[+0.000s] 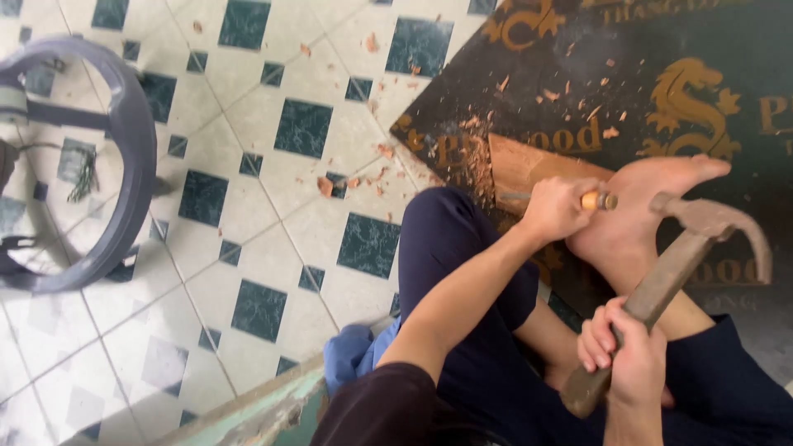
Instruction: The person is using a hammer and a chisel to carve a piece of wood while sitting on the floor and holding the wood with their foot.
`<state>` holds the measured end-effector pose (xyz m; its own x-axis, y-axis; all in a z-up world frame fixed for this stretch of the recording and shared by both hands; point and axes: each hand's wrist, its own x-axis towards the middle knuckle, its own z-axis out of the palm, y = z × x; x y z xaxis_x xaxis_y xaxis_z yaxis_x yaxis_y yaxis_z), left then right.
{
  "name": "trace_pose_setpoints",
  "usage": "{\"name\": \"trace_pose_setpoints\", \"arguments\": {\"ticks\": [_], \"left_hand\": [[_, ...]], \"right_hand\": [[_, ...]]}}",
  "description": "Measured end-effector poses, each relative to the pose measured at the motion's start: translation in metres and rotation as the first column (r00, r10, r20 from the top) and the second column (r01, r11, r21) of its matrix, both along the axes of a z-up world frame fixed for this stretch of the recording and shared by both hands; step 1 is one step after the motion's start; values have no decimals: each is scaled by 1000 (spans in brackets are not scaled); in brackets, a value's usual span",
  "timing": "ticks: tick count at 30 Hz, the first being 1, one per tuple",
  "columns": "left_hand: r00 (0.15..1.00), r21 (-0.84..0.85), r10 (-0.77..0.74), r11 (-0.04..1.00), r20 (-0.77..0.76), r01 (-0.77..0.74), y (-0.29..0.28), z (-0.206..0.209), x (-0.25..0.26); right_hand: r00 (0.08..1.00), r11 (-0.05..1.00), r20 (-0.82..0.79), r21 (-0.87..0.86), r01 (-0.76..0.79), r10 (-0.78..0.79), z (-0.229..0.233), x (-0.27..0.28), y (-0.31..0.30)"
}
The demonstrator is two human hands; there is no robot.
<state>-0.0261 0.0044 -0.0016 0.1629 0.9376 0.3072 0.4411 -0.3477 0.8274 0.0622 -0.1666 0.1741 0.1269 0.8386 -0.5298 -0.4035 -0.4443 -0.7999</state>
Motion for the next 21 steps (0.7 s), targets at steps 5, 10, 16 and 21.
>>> {"name": "trace_pose_setpoints", "arguments": {"ticks": [5,10,16,21], "left_hand": [[998,-80,-2,997,-65,-3,-2,-4,3],[997,-86,-5,996,-76,-2,3,-10,7],[991,-37,-35,999,-127,30,-4,-8,2],[997,-46,-11,999,-83,8,-1,-8,1]], "right_hand": [[995,995,-70,-61,-76,72,-16,17,-6],[999,995,34,97,-3,0,-8,34,-15],[998,994,14,-94,-63,64,-31,15,-15],[999,1000,-46,11,-7,8,-16,13,-6]]}}
